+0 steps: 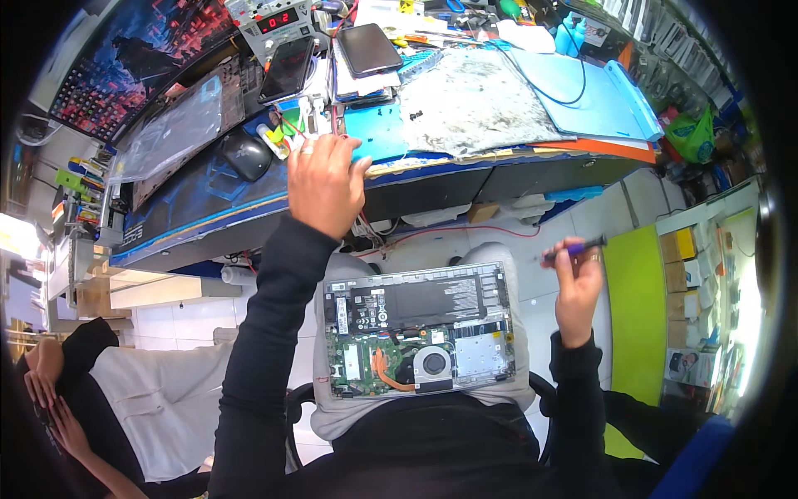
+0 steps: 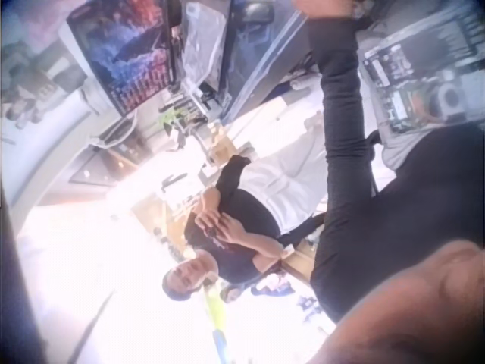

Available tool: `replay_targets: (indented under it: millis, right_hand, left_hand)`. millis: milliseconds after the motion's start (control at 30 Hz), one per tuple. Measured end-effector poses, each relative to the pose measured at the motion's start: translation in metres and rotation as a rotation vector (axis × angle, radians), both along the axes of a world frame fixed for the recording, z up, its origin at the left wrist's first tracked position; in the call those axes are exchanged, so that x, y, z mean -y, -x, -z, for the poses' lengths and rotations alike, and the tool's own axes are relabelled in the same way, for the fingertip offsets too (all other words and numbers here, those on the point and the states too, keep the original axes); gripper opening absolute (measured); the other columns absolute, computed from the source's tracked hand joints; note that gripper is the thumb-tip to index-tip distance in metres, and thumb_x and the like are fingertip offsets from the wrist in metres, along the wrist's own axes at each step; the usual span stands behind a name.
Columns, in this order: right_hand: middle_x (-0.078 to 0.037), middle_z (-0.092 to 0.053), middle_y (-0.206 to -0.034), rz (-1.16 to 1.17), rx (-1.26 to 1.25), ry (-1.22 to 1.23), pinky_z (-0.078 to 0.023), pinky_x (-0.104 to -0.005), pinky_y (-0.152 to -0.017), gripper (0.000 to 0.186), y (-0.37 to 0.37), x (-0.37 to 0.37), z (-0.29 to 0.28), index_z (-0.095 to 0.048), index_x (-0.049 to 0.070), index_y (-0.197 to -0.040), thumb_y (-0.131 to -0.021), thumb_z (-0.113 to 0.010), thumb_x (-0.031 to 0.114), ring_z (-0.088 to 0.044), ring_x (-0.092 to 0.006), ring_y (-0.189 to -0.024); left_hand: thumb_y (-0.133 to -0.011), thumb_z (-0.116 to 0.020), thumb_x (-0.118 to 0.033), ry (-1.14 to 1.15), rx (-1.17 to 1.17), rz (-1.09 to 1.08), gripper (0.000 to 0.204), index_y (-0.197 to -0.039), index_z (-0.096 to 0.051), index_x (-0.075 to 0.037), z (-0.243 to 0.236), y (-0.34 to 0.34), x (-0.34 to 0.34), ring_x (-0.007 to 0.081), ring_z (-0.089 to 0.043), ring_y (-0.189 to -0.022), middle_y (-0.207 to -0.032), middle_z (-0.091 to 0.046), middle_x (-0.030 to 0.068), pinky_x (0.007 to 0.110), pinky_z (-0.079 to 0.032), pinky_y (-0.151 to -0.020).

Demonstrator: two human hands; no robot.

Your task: The person assembles a laptop by connecting cables to the motherboard and inserting a battery, then secures the battery and component covers with a screwdriver.

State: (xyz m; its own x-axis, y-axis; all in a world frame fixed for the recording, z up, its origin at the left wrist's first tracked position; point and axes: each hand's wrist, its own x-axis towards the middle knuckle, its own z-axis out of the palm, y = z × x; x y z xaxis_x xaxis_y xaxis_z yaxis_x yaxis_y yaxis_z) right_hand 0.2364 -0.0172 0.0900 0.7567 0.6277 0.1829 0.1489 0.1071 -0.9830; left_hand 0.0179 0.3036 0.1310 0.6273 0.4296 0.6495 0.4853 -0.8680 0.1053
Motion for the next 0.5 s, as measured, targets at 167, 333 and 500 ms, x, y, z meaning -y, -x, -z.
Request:
replay_targets:
  millis: [167, 333, 500]
  right_hand:
    - [-0.01, -0.064, -0.111, 0.055, -0.119, 0.049, -0.057, -0.0339, -0.089, 0.022, 0.007, 0.039, 0.019, -0.053, -0.002, -0.127, -0.107, -0.059, 0.005, -0.066, -0.0187, -0.1]
    - [-0.01, -0.064, -0.111, 0.054, -0.131, 0.034, -0.057, -0.0341, -0.089, 0.022, 0.006, 0.039, 0.02, -0.054, -0.002, -0.126, -0.107, -0.06, 0.006, -0.066, -0.0186, -0.099]
    - [-0.01, -0.066, -0.112, -0.009, -0.122, 0.016, -0.056, -0.0341, -0.092, 0.022, 0.014, 0.025, 0.013, -0.054, -0.001, -0.127, -0.106, -0.061, 0.005, -0.067, -0.0187, -0.099]
  left_hand:
    - [-0.088, -0.078, -0.021, 0.012, -0.04, -0.039, 0.02, -0.102, -0.074, -0.008, 0.003, -0.015, -0.02, 0.0322, -0.064, -0.102, -0.1, -0.069, 0.0091, 0.048, -0.045, -0.094]
    - [-0.088, -0.077, -0.022, 0.019, -0.127, -0.042, 0.011, -0.087, -0.079, -0.011, -0.003, -0.025, -0.03, 0.0303, -0.069, -0.089, -0.088, -0.072, 0.0072, 0.047, -0.047, -0.083]
    - [-0.089, -0.075, -0.023, -0.062, -0.147, -0.023, 0.014, -0.08, -0.078, -0.013, 0.001, -0.031, -0.036, 0.0277, -0.068, -0.089, -0.083, -0.068, 0.0046, 0.045, -0.045, -0.083]
